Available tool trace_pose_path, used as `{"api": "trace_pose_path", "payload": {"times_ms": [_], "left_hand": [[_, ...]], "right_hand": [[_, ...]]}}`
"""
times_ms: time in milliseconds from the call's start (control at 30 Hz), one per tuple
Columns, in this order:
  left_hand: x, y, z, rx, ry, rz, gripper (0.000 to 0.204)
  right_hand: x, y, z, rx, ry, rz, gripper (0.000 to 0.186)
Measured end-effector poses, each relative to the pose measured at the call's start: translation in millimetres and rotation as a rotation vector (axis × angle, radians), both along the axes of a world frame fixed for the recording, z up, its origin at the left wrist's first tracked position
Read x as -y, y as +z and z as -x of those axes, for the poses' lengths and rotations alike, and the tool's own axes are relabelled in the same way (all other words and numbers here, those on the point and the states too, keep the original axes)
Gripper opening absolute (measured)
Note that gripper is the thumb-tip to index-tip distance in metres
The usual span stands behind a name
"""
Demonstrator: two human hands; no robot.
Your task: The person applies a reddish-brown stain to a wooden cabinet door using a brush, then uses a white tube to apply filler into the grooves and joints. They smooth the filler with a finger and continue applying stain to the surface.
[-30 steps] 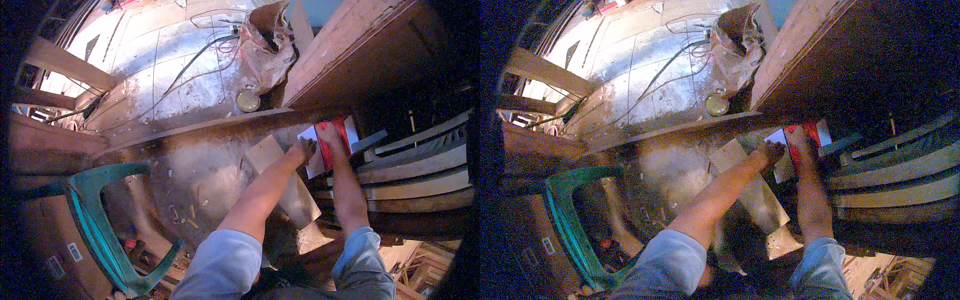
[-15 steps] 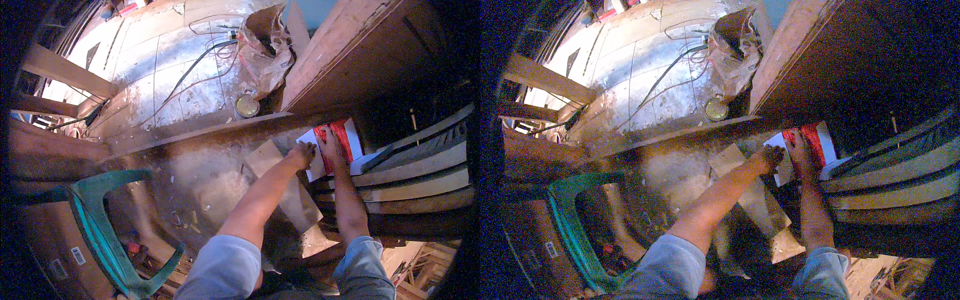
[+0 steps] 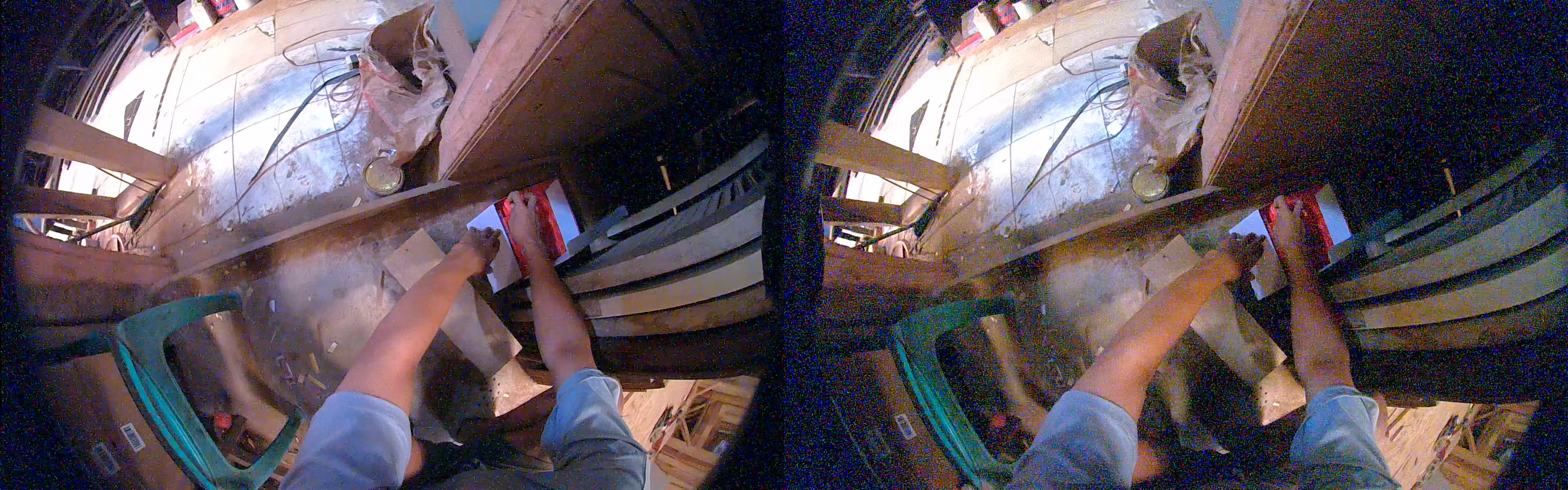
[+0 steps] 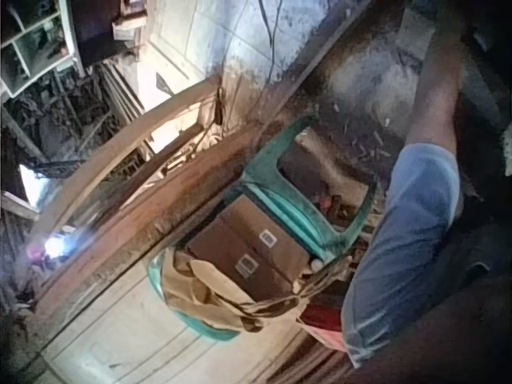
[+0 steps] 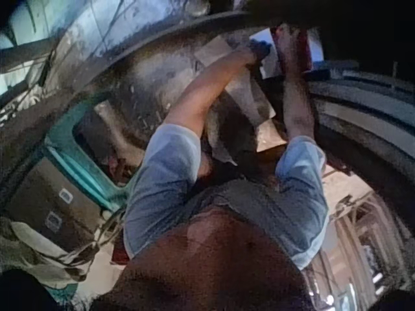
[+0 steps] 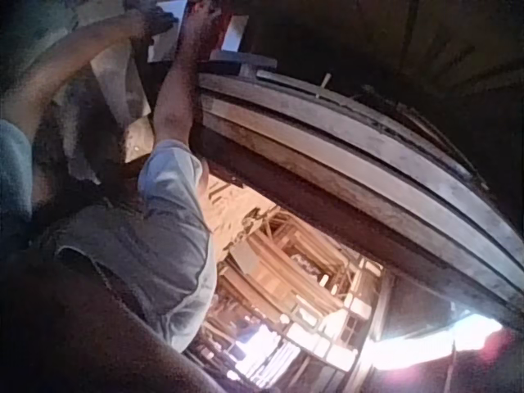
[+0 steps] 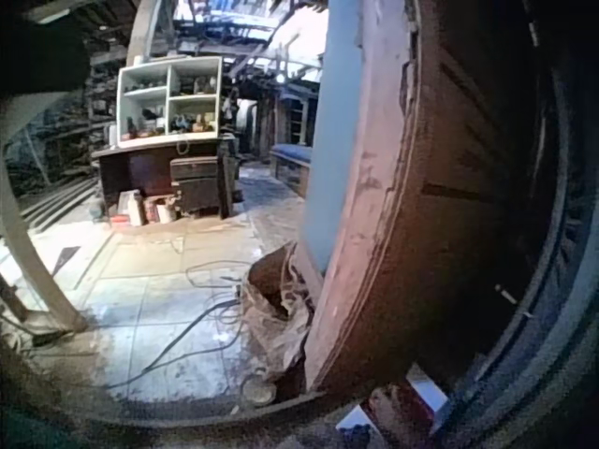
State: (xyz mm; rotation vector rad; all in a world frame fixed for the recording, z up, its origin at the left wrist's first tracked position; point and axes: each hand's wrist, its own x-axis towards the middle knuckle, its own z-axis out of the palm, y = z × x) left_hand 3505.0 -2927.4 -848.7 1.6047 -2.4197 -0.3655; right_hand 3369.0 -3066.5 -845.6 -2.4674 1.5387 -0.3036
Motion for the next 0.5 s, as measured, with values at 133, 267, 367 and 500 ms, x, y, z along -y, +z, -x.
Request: {"api": "trace_pose_path", "payload": {"times_ms": [133,267,367,500], "left_hand": [[3,-11,0,-0.027,-0.01,-0.029,0.084],[8,-16,2,-0.024,-0.033,-0.097,0.088],[8,-10,1,-0.012,-0.027,-0.098,0.09],[7,-4,-2,-0.042,-0.025,-0.145,0.089]], "right_hand": [[-2,-3,1,-0.004,-0.05,-0.031,0.032],[-8,-6,1,0.051,-0.086,-0.008,0.028],[4,-13,2,0.126,-0.051,-0.03,0.047],[23,-24,-4,0.015,-0.17,-0.076,0.068]]}}
